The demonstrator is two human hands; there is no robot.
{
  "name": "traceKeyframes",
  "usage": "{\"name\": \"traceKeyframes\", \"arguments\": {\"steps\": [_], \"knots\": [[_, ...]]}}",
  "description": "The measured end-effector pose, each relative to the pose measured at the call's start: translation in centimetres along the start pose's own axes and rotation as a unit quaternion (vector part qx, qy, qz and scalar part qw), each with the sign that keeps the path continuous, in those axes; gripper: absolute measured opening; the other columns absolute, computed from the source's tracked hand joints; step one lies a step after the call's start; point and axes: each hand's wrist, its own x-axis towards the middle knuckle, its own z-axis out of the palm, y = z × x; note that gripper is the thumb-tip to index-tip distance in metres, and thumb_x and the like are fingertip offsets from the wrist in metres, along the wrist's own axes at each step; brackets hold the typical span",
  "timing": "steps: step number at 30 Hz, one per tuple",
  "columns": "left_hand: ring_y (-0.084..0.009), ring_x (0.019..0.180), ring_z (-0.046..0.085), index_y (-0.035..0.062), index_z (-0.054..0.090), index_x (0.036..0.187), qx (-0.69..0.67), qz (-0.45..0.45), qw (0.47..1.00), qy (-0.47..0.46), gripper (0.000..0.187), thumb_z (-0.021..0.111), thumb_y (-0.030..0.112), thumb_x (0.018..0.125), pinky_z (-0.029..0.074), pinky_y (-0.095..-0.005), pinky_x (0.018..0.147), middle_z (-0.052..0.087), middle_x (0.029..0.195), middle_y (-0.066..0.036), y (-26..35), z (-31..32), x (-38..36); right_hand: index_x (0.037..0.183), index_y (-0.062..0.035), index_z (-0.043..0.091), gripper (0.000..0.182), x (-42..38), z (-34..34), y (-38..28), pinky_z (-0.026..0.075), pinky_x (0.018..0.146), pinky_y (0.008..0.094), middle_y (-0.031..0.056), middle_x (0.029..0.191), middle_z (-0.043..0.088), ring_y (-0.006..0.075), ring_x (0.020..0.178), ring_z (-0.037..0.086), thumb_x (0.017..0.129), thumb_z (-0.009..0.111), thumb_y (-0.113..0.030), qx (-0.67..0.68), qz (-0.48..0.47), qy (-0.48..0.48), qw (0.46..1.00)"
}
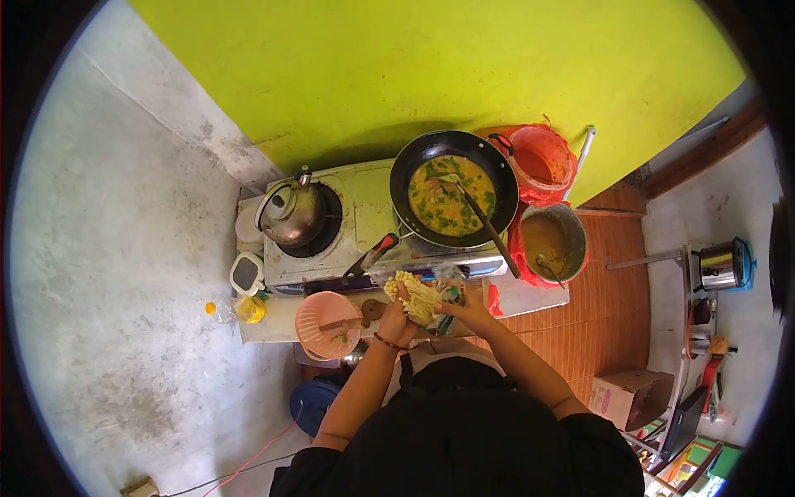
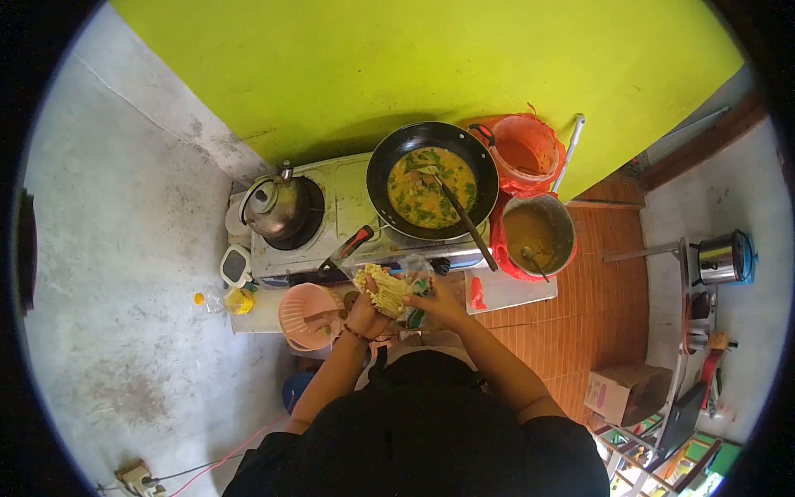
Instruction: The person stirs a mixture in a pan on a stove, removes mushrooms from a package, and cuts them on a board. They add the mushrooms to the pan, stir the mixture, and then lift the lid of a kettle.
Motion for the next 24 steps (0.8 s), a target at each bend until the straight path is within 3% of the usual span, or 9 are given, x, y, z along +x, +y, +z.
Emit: {"name": "traceKeyframes", "arguments": {"steps": [3, 5, 7, 11, 13, 16, 19, 22, 24], "knots": [[-0.0251, 0.111, 0.053, 0.0091, 0.042, 0.129, 0.055, -0.034, 0.997, 0.029, 0.049, 0.043, 0.046, 0.096, 0.046, -0.0381, 0.089, 0.053, 0.12, -0.01, -0.3, -0.3, 0.9, 0.125, -0.0028, 0.047, 0.054, -0.2, 0.6, -0.9, 0.046, 0.087, 0.0316, 0.0081, 0.115, 0.059, 0.0165, 0.101, 0.057, 0.08, 0.073, -0.018, 0.009, 0.034, -0.002, 0.999], [-0.0182, 0.104, 0.054, 0.004, 0.05, 0.12, 0.425, 0.103, 0.897, 0.06, 0.044, 0.044, 0.042, 0.097, 0.044, -0.031, 0.087, 0.056, 0.113, -0.009, -0.3, -0.5, 0.9, 0.121, -0.0029, 0.051, 0.051, 0.1, 0.3, -0.5, 0.047, 0.085, 0.0313, 0.0072, 0.11, 0.061, 0.0159, 0.098, 0.059, 0.079, 0.075, -0.019, -0.015, 0.085, 0.001, 0.996], [-0.0136, 0.093, 0.055, -0.0015, 0.055, 0.11, 0.411, 0.062, 0.901, 0.125, 0.043, 0.049, 0.039, 0.096, 0.044, -0.0267, 0.079, 0.06, 0.102, -0.008, 1.1, 2.1, 1.0, 0.118, -0.0031, 0.054, 0.048, 0.6, 0.0, 0.1, 0.048, 0.083, 0.031, 0.0063, 0.106, 0.062, 0.0152, 0.095, 0.06, 0.078, 0.075, -0.019, -0.002, 0.093, -0.002, 0.996], [-0.0139, 0.084, 0.055, -0.0016, 0.057, 0.106, 0.516, 0.115, 0.84, 0.125, 0.046, 0.054, 0.042, 0.093, 0.046, -0.0282, 0.071, 0.06, 0.094, -0.008, 2.2, 1.7, 2.4, 0.114, -0.0026, 0.057, 0.042, 1.2, -0.3, -0.6, 0.049, 0.08, 0.0306, 0.0055, 0.103, 0.063, 0.0147, 0.091, 0.061, 0.079, 0.074, -0.017, 0.047, 0.073, -0.006, 0.996], [-0.0165, 0.082, 0.056, -0.001, 0.058, 0.104, 0.591, 0.116, 0.782, 0.161, 0.044, 0.054, 0.042, 0.092, 0.046, -0.029, 0.068, 0.059, 0.093, -0.01, 3.8, 3.5, 2.0, 0.114, -0.0021, 0.057, 0.041, 1.5, -0.4, -1.8, 0.05, 0.078, 0.0308, 0.0056, 0.104, 0.064, 0.0149, 0.091, 0.062, 0.079, 0.074, -0.016, 0.061, 0.076, -0.002, 0.995], [-0.024, 0.081, 0.059, 0.0012, 0.06, 0.102, 0.641, 0.34, 0.671, 0.15, 0.039, 0.053, 0.039, 0.093, 0.047, -0.0343, 0.071, 0.06, 0.092, -0.013, 5.8, 3.4, 3.3, 0.114, -0.0014, 0.057, 0.04, 2.3, -0.7, -2.7, 0.051, 0.077, 0.0313, 0.0063, 0.104, 0.064, 0.0151, 0.091, 0.062, 0.079, 0.073, -0.014, 0.1, 0.062, 0.018, 0.993], [-0.0309, 0.084, 0.059, 0.0046, 0.061, 0.105, 0.767, 0.39, 0.47, 0.199, 0.033, 0.052, 0.034, 0.092, 0.047, -0.0412, 0.076, 0.06, 0.096, -0.016, 8.2, 2.9, 4.1, 0.114, -0.0004, 0.057, 0.039, 3.1, -0.9, -2.8, 0.052, 0.077, 0.0314, 0.0074, 0.104, 0.064, 0.0153, 0.091, 0.063, 0.08, 0.073, -0.012, 0.109, 0.047, 0.059, 0.991], [-0.0346, 0.087, 0.059, 0.0042, 0.061, 0.104, 0.822, 0.32, 0.403, 0.244, 0.035, 0.047, 0.035, 0.094, 0.046, -0.0453, 0.076, 0.062, 0.094, -0.017, 8.4, 0.0, 5.5, 0.114, 0.0005, 0.057, 0.039, 3.6, -0.8, -3.6, 0.052, 0.077, 0.031, 0.0083, 0.104, 0.065, 0.0153, 0.089, 0.063, 0.08, 0.072, -0.012, 0.1, 0.027, 0.076, 0.992], [-0.0322, 0.087, 0.061, 0.0072, 0.062, 0.102, 0.858, 0.184, 0.406, 0.257, 0.031, 0.05, 0.035, 0.092, 0.047, -0.044, 0.076, 0.063, 0.094, -0.015, 8.7, -0.4, 5.8, 0.113, 0.001, 0.057, 0.038, 4.3, -0.8, -3.0, 0.051, 0.077, 0.0306, 0.0085, 0.103, 0.065, 0.0153, 0.088, 0.063, 0.081, 0.072, -0.013, 0.115, -0.005, 0.08, 0.99]]}}
